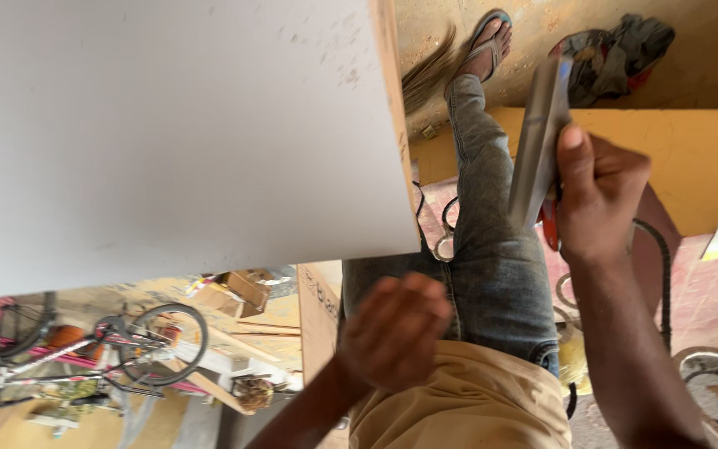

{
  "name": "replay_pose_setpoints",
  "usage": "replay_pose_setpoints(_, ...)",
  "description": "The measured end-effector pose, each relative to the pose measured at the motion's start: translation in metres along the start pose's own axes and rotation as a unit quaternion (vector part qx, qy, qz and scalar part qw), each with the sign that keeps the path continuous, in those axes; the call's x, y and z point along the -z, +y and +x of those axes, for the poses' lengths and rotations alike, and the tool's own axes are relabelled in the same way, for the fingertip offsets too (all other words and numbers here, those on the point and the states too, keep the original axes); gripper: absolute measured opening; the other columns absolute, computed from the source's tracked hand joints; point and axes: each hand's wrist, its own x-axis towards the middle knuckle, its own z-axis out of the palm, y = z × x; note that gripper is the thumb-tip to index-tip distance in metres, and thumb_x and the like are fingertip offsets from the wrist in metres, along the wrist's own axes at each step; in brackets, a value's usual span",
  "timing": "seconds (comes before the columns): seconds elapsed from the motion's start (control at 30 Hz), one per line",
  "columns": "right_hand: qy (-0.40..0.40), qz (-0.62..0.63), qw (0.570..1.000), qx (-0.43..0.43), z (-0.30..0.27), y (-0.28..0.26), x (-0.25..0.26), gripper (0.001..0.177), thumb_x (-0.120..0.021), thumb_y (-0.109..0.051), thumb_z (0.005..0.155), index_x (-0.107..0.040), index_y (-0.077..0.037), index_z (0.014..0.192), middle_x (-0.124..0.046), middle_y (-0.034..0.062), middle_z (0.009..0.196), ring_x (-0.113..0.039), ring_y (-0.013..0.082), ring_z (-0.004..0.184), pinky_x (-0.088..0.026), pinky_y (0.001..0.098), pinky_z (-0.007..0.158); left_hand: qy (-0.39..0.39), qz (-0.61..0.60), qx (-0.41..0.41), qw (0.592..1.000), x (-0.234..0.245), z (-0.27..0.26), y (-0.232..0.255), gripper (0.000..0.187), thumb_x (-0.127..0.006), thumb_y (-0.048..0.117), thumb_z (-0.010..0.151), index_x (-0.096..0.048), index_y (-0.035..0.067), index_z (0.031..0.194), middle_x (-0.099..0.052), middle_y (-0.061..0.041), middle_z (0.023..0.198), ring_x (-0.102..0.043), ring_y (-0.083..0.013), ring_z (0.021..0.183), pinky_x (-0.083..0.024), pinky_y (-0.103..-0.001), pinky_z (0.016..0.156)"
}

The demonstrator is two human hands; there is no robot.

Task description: The person sands the edges and surface of a large white board using a sanding block. They hold the board steady with one hand while moving the sanding block back and forth along the edges and face of the board.

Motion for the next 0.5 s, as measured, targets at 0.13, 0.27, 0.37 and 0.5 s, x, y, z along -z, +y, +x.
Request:
replay_pose_setpoints(0.13,-0.028,-0.075,0.994,0.081,-0.020,0.007,-0.010,0.059,-0.052,-0.039,0.118,-0.060,-0.004,0.072,-0.047,-0.0005,0.047,-0.044,0.0086,0.036,-0.031,0.0274,0.038,0.011,0.047,0.167,0.985,-0.006,-0.007,-0.019,0.045,-0.047,0.020,0.109,-0.050,-0.006,0.145,-0.047,-0.025,0.153,-0.047,-0.0428,0.143,-0.036,-0.057,0.125)
replay_pose_setpoints(0.27,-0.062,-0.034,0.984,0.163,-0.038,-0.004,-0.029,0.060,-0.049,-0.043,0.110,-0.068,0.014,0.113,-0.048,-0.0032,0.043,-0.049,0.0064,0.032,-0.039,0.0263,0.036,-0.067,0.115,0.211,0.968,-0.015,-0.003,-0.033,0.057,-0.039,0.032,0.113,-0.038,-0.005,0.157,-0.034,-0.024,0.163,-0.027,-0.0369,0.156,-0.019,-0.055,0.130)
replay_pose_setpoints(0.37,-0.135,-0.018,0.976,0.167,-0.051,-0.021,-0.041,0.056,-0.047,-0.040,0.116,-0.067,0.012,0.118,-0.062,0.0025,0.055,-0.062,0.0085,0.040,-0.045,0.0238,0.040,-0.086,0.128,0.207,0.966,-0.019,-0.005,-0.031,0.057,-0.037,0.034,0.116,-0.035,-0.002,0.161,-0.030,-0.020,0.168,-0.023,-0.0324,0.159,-0.014,-0.052,0.131)
replay_pose_setpoints(0.5,-0.124,-0.096,0.970,0.185,-0.058,-0.035,-0.059,0.055,-0.050,-0.041,0.113,-0.068,0.010,0.124,-0.058,0.0021,0.054,-0.062,0.0093,0.044,-0.046,0.0264,0.044,-0.090,0.125,0.210,0.966,-0.019,-0.005,-0.027,0.057,-0.036,0.035,0.115,-0.036,0.001,0.161,-0.031,-0.016,0.168,-0.024,-0.0296,0.157,-0.014,-0.050,0.130)
